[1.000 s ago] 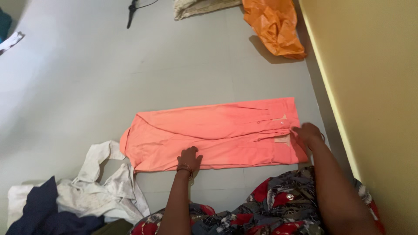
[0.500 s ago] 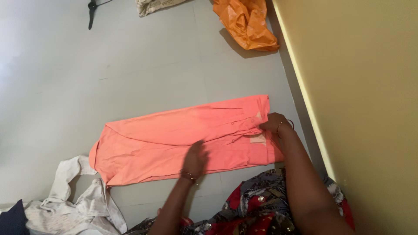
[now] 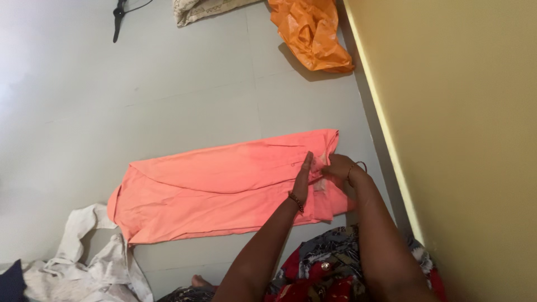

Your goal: The person folds an orange shirt on the floor by smoothing the fabric, tucking in the sleeves, and folding the sides toward the center.

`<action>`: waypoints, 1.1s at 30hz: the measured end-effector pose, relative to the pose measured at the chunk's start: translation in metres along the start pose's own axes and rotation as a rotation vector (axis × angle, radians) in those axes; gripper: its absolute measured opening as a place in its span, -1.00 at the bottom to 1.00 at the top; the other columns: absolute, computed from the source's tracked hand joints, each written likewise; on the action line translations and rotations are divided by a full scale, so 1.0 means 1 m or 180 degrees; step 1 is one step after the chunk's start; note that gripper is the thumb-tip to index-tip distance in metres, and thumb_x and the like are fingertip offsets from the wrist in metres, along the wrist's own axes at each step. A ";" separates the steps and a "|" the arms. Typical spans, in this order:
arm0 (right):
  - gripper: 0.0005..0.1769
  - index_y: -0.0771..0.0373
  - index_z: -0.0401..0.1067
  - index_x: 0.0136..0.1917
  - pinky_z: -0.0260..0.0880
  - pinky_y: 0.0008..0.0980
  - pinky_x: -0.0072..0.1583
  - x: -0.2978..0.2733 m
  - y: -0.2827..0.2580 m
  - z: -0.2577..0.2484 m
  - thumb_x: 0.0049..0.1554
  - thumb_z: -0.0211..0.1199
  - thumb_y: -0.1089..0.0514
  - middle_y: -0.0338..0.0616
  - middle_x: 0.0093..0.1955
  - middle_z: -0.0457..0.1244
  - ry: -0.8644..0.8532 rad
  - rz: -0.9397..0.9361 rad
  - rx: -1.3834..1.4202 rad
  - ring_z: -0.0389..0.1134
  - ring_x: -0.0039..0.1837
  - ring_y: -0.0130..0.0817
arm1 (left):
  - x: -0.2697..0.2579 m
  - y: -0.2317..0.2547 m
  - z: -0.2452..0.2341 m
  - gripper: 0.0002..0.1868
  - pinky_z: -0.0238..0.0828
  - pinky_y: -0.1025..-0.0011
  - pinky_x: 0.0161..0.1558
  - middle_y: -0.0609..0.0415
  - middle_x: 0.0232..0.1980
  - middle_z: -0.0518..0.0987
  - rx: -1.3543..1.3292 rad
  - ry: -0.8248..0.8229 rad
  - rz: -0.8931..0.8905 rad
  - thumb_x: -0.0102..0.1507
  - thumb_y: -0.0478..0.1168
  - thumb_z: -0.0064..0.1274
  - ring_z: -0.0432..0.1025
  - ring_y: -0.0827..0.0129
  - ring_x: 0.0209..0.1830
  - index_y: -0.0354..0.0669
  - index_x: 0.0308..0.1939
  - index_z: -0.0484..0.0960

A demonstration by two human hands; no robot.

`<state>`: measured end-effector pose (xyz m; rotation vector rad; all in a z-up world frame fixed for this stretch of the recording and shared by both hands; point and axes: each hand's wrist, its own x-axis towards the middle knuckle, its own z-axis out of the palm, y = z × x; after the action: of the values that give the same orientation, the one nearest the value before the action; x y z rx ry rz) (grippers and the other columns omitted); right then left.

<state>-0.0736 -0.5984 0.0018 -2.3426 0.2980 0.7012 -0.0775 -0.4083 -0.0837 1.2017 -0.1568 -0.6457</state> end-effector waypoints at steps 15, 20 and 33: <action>-0.39 0.42 0.17 0.37 0.38 0.00 0.21 -0.084 -0.156 0.076 0.13 0.18 0.10 0.51 0.29 0.20 -0.1122 -0.1434 -0.0154 0.37 0.17 0.21 | -0.014 -0.026 -0.099 -0.32 0.45 0.36 0.14 0.05 0.23 0.46 -0.1911 0.1350 -0.1107 0.30 0.14 0.12 0.38 0.37 0.20 -0.12 0.39 0.38; -0.06 0.39 -0.27 0.63 0.47 0.01 0.12 -0.111 -0.184 0.085 0.07 0.07 0.35 0.60 0.54 -0.20 -0.1133 -0.1011 -0.0318 0.41 0.16 0.20 | -0.040 0.038 -0.111 -0.35 0.39 0.33 0.10 0.14 0.24 0.43 -0.1389 0.1098 -0.1463 0.27 -0.05 0.13 0.33 0.38 0.21 -0.11 0.40 0.34; -0.53 0.27 0.62 0.09 0.45 -0.13 0.19 -0.028 -0.010 -0.025 0.07 0.33 -0.11 0.05 0.07 0.42 -0.0359 -0.0045 -0.1490 0.45 0.13 0.02 | -0.057 0.065 -0.075 -0.58 0.45 0.14 0.28 -0.08 0.18 0.54 -0.1851 0.0362 -0.0743 0.33 -0.45 -0.09 0.48 0.15 0.21 -0.35 0.29 0.38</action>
<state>-0.0833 -0.6064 0.0384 -2.7236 0.0690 0.9767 -0.0653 -0.3027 -0.0405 0.6934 0.2588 -0.7579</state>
